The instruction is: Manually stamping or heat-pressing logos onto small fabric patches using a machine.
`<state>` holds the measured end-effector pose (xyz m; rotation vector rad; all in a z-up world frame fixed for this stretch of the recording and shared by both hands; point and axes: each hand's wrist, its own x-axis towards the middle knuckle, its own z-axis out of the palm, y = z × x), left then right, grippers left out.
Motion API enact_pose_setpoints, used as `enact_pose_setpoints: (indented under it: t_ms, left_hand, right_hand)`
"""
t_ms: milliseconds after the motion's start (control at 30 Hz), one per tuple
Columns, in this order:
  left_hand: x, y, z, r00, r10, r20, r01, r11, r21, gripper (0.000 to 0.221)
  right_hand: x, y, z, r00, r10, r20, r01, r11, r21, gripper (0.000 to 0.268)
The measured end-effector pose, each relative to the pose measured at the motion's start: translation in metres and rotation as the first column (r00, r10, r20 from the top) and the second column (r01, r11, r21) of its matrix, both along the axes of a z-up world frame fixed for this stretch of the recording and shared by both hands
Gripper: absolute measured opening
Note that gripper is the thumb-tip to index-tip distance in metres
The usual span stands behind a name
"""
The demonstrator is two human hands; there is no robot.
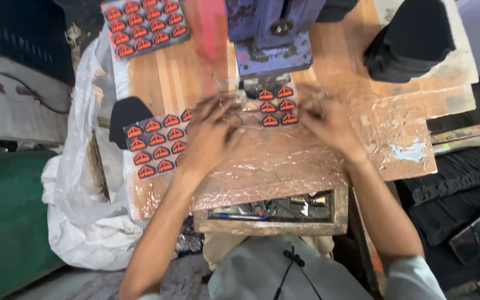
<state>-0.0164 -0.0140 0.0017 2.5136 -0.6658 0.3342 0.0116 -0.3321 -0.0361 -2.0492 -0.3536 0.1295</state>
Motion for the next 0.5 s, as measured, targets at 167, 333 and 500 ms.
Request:
enact_pose_setpoints:
  t_ms: [167,333,500]
  left_hand:
    - [-0.023,0.143,-0.024,0.892,0.433,0.129,-0.433,0.901,-0.029,0.071]
    - [-0.052,0.191,-0.004,0.549,0.555,-0.624,-0.720,0.693,-0.017,0.051]
    - [-0.119,0.132,0.051,0.834,0.325,-0.446,-0.543,0.628,-0.557,0.043]
  right_hand:
    - [-0.065,-0.007,0.037,0.974,-0.198,-0.109,0.201,0.980,0.013,0.039]
    - [-0.093,-0.017,0.021,0.933,-0.311,-0.180,0.330,0.940,0.084,0.016]
    - [-0.112,0.031,0.079,0.991,-0.059,0.116,0.077,0.985,-0.157,0.060]
